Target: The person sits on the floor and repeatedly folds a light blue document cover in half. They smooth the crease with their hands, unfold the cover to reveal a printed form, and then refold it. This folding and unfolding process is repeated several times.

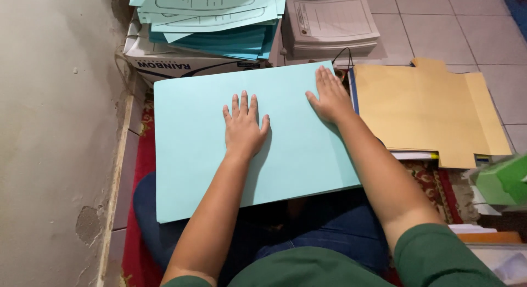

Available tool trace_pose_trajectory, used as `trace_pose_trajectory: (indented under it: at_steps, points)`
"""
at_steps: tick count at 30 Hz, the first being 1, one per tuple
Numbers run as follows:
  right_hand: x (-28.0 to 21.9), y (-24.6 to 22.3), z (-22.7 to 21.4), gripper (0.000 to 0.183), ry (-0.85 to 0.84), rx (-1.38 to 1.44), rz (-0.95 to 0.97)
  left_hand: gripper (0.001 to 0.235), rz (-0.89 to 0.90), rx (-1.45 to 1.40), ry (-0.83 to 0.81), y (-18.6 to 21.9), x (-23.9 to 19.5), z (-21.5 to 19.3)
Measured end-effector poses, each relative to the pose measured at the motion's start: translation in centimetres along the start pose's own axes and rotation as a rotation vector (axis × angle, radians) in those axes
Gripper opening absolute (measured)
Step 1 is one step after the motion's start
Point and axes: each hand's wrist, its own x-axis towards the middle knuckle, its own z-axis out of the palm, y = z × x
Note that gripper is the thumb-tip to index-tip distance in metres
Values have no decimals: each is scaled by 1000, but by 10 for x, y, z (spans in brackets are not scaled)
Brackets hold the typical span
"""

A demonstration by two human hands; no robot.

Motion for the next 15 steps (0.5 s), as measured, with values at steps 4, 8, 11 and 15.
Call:
trace_pose_trajectory:
  at_steps: [4, 8, 11, 15]
  points:
    - [29, 2, -2, 84, -4, 1, 4, 66, -5, 8, -2, -1, 3, 1]
    - [25, 5, 3, 82, 9, -18, -30, 66, -19, 3, 1, -2, 3, 3]
    - [3, 4, 5, 80, 36, -11, -64, 65, -17, 3, 20, -2, 3, 4]
    - [-49, 2, 13, 79, 54, -16, -89, 65, -7, -1, 60, -2, 1, 7]
